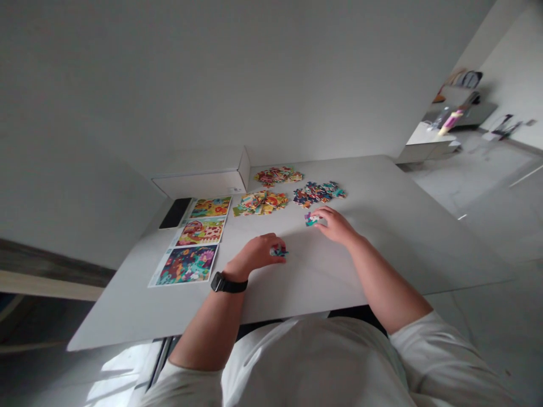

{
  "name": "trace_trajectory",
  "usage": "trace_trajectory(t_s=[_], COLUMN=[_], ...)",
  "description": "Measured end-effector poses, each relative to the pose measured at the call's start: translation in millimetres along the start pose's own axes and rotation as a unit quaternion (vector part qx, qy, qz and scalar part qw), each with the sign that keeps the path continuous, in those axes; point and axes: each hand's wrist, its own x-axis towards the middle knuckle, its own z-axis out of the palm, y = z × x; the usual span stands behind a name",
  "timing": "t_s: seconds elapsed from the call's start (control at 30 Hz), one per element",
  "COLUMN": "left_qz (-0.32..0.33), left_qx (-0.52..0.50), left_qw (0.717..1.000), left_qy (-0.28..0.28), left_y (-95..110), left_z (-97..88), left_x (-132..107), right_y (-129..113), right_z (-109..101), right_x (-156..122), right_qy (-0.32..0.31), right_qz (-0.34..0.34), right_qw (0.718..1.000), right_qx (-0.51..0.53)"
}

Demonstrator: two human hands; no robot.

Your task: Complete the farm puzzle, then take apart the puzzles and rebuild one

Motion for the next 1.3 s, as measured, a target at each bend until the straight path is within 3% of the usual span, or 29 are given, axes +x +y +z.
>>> trace_trajectory(t_s=[0.37,0.57,0.8,1.3], left_qz=[-0.036,-0.035,-0.034,-0.035], left_qx=[0.020,0.009,0.011,-0.002], left_qw=[0.999,0.999,0.999,0.999], left_qy=[-0.004,0.008,0.013,-0.027], left_y=[-19.1,-23.7,-19.9,-24.1], left_z=[-11.2,-11.5,-10.8,-12.3], left_x=[-10.8,-13.3,-12.5,-14.3], right_y=[-9.5,-26.8,-44.7,-63.4], right_z=[0.5,1.1,17.1,12.4], right_x=[-1.4,-4.4,-8.1,-12.9], right_qy=[-0.025,-0.102,-0.167,-0.258], right_qz=[0.000,-0.036,-0.092,-0.073], right_qw=[1.000,0.993,0.982,0.961], right_qx=[0.009,0.043,0.002,-0.059])
